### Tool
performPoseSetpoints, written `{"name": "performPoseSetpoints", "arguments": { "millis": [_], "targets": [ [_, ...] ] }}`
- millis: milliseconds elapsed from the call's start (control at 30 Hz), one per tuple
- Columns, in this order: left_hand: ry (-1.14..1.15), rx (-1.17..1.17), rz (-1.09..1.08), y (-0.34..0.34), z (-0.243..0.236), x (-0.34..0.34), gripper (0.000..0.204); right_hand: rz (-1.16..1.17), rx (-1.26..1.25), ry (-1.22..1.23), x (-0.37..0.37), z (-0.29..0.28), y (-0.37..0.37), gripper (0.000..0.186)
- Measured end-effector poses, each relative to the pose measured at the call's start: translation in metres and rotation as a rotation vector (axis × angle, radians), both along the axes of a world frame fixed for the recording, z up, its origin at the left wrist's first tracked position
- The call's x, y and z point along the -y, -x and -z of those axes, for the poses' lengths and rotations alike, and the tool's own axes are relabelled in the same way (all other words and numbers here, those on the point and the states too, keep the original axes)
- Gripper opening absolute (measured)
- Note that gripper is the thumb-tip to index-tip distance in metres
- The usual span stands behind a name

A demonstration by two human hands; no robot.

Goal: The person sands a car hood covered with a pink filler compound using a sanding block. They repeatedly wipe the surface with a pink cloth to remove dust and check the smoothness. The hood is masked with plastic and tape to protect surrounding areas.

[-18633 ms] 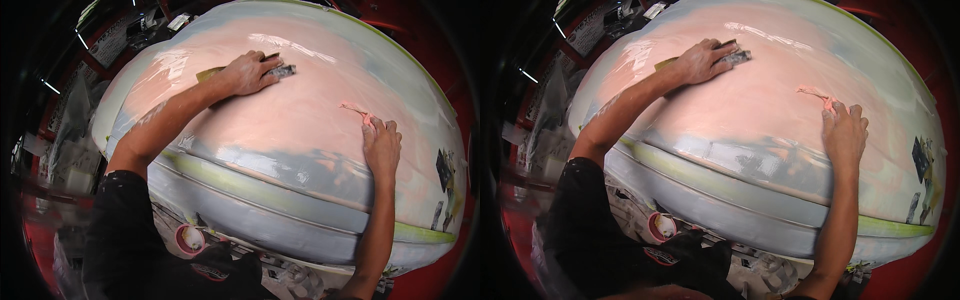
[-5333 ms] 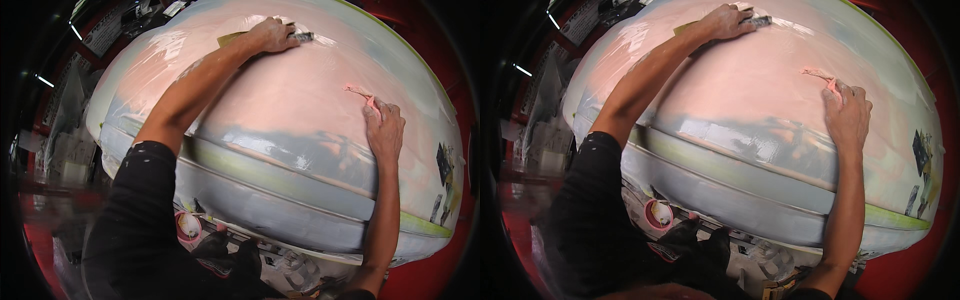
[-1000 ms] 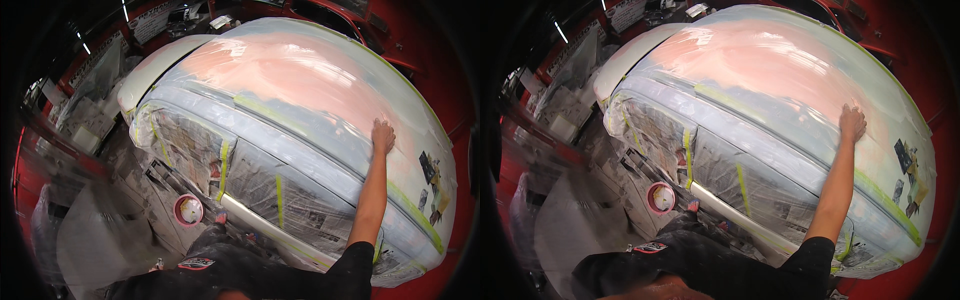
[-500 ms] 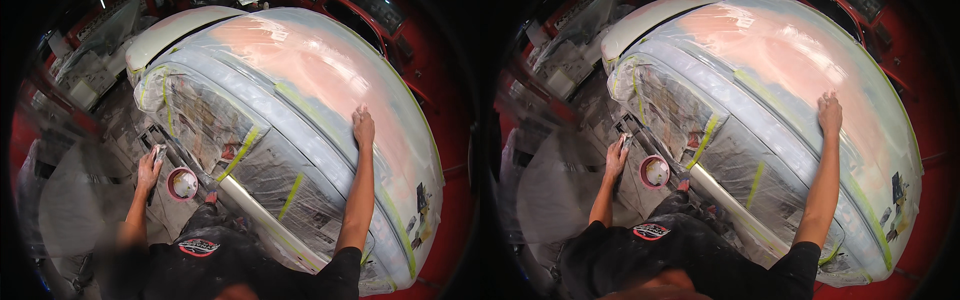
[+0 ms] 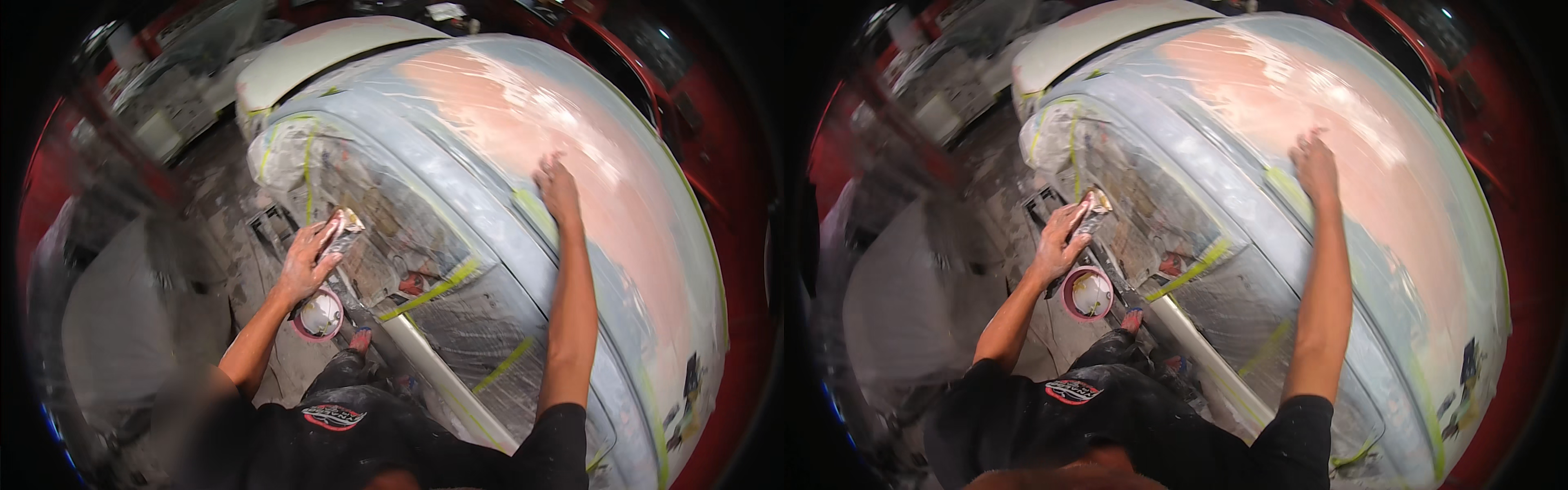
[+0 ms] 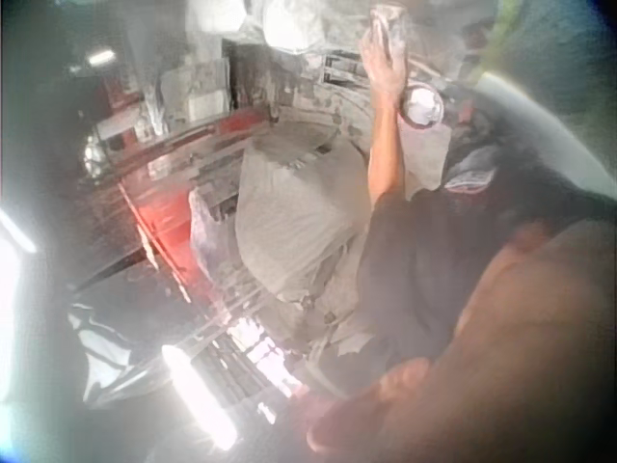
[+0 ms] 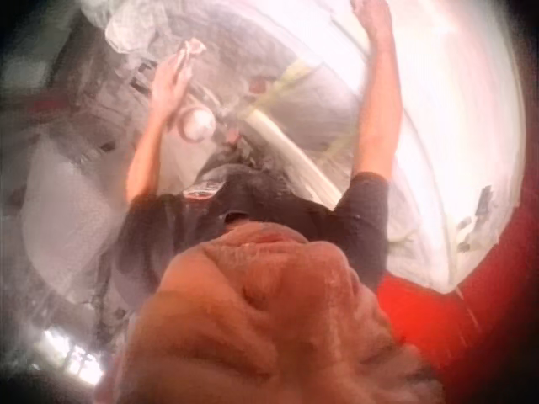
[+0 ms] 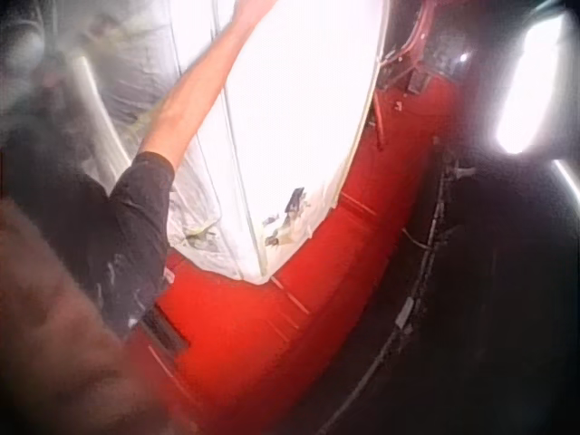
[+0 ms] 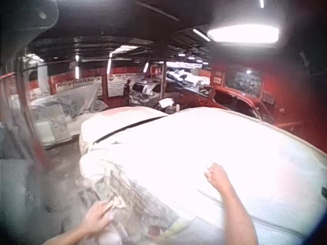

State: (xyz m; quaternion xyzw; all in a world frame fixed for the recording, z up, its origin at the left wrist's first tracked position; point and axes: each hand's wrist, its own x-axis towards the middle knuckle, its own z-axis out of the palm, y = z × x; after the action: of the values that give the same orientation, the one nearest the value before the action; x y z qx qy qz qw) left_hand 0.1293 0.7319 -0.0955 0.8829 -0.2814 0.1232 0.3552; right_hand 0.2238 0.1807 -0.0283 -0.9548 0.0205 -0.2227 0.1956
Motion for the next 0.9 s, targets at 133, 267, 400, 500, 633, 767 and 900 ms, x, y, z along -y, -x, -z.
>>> {"name": "performPoseSetpoints", "arguments": {
  "millis": [133,267,400,500,633,767,900],
  "targets": [
    [0.134,0.040,0.082,-0.018,-0.023,0.031,0.054,-0.029,-0.103,-0.015,-0.022,-0.004,-0.023,0.037],
    [0.185,0.095,0.218,-0.032,-0.051,0.068,0.054,0.028,-0.017,-0.014,-0.032,-0.012,-0.004,0.031],
    [0.194,0.112,0.328,-0.032,-0.075,0.098,0.053,0.154,-0.122,0.049,-0.039,-0.034,0.029,0.031],
    [0.187,0.136,0.368,-0.032,-0.081,0.105,0.052,0.242,-0.151,0.044,-0.007,-0.039,0.056,0.032],
    [0.209,0.101,0.361,-0.024,-0.074,0.104,0.051,0.416,-0.101,0.036,0.091,-0.030,0.144,0.035],
    [0.261,0.045,0.329,-0.016,-0.064,0.096,0.049,0.667,0.018,0.086,0.191,-0.025,0.275,0.032],
    [0.272,-0.011,0.287,-0.004,-0.062,0.095,0.047,1.008,0.021,-0.108,0.232,-0.031,0.385,0.035]
  ]
}}
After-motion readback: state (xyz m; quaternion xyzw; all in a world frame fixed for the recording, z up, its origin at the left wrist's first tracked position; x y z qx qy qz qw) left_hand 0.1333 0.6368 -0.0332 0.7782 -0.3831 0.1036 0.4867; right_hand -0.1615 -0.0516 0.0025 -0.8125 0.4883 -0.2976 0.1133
